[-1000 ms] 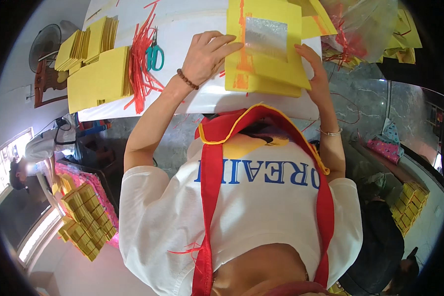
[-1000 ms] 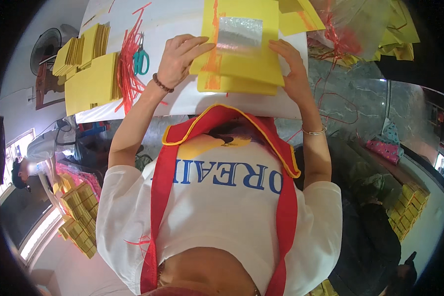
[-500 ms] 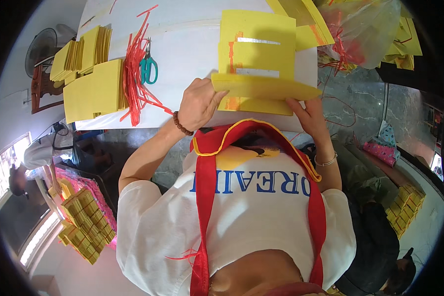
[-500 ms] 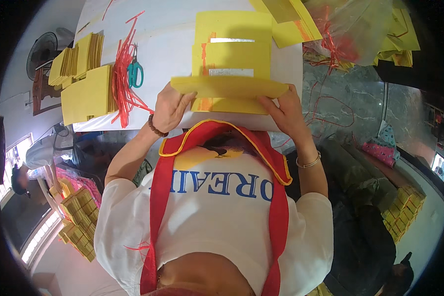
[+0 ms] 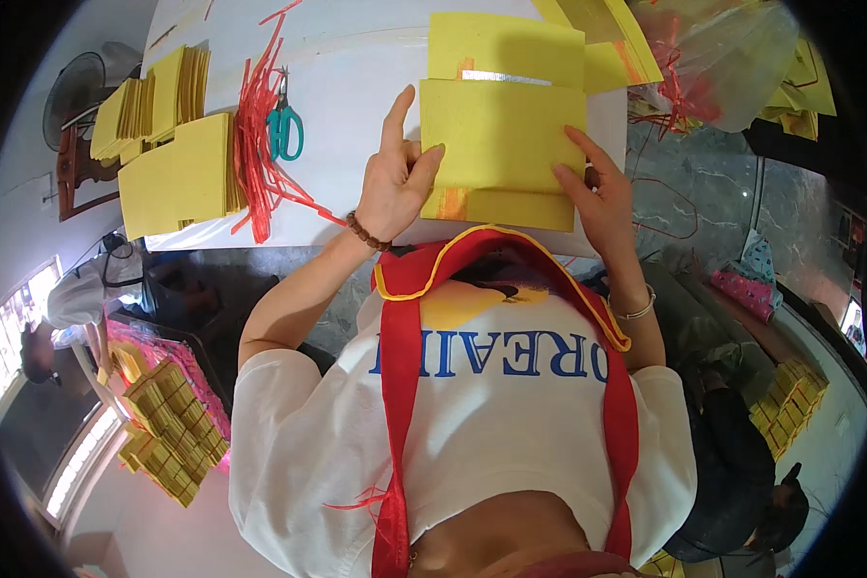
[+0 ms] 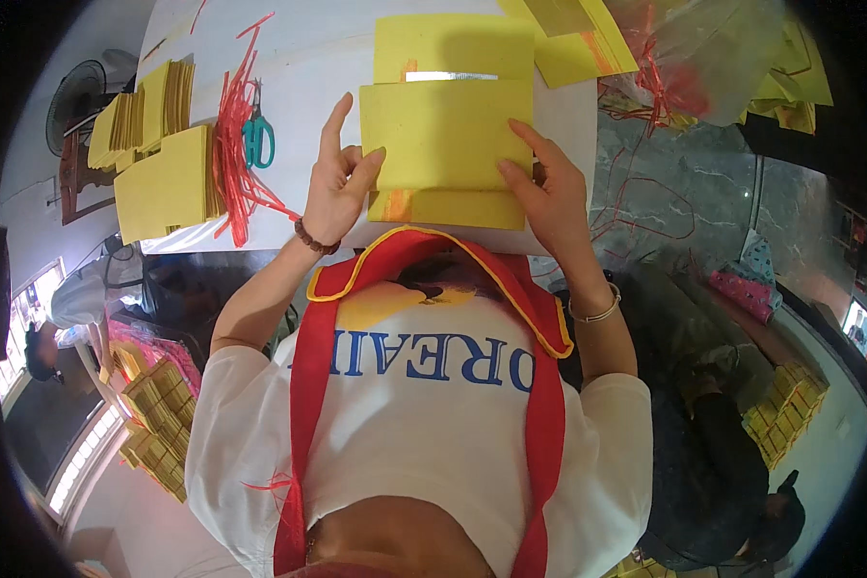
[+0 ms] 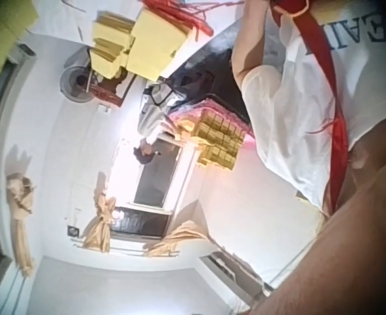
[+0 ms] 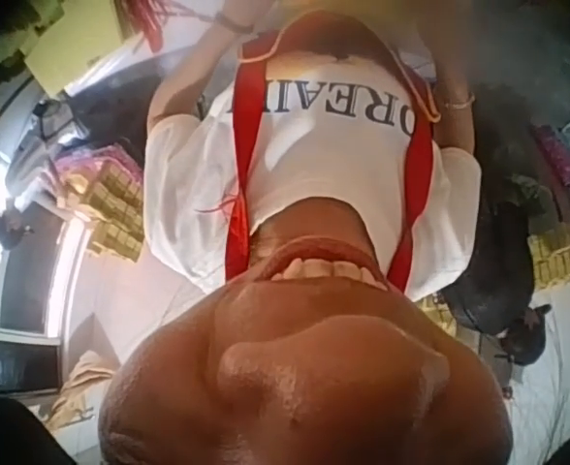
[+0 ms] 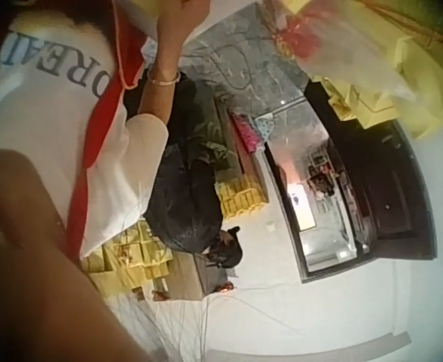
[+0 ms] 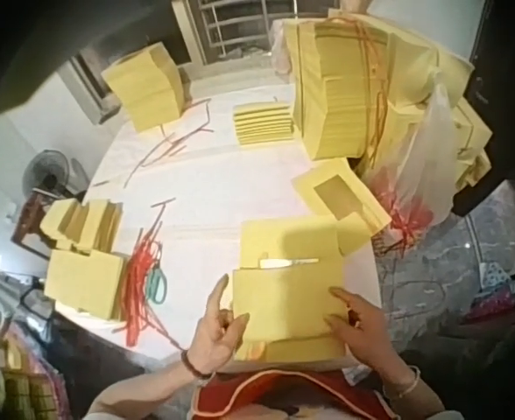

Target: Folding and stacking yellow ritual paper sheets with silver foil centers.

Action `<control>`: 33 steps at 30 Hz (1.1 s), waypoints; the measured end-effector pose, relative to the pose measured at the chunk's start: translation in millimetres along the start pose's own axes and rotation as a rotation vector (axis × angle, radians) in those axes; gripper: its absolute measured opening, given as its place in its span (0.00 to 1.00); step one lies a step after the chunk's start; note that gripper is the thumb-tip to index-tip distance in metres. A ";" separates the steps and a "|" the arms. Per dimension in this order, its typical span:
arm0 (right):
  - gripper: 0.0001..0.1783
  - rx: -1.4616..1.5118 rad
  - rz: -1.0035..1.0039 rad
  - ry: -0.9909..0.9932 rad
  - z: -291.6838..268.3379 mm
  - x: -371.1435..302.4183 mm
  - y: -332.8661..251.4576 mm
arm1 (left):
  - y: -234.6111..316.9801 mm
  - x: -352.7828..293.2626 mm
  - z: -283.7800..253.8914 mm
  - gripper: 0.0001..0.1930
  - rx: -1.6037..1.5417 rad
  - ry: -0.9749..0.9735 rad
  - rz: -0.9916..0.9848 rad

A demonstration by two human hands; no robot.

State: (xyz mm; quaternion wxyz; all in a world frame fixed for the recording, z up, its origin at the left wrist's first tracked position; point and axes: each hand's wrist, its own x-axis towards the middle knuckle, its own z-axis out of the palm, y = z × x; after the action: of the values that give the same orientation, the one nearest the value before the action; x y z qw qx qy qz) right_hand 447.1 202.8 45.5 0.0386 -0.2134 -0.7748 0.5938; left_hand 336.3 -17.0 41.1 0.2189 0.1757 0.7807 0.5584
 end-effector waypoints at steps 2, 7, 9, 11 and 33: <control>0.24 -0.003 -0.016 0.021 2.2 1.3 2.0 | -0.1 3.4 -0.2 0.34 -0.012 -0.012 -0.030; 0.23 0.027 -0.017 0.072 5.9 3.4 5.7 | -2.5 8.6 1.1 0.32 -0.094 -0.042 -0.062; 0.23 0.008 -0.011 0.074 5.2 4.1 6.8 | 0.4 9.9 1.0 0.31 -0.085 -0.039 -0.075; 0.23 -0.010 -0.005 0.075 4.7 3.7 4.7 | 1.4 10.7 0.8 0.31 -0.076 -0.036 -0.089; 0.22 -0.025 0.000 0.068 3.6 7.4 6.3 | 17.1 37.1 42.7 0.29 0.955 -0.213 0.698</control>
State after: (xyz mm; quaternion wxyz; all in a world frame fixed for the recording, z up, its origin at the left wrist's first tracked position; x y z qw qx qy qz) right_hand 441.1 203.6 37.1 0.0624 -0.2338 -0.7805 0.5765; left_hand 328.6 41.6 40.0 -0.0036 0.5555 0.8151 0.1643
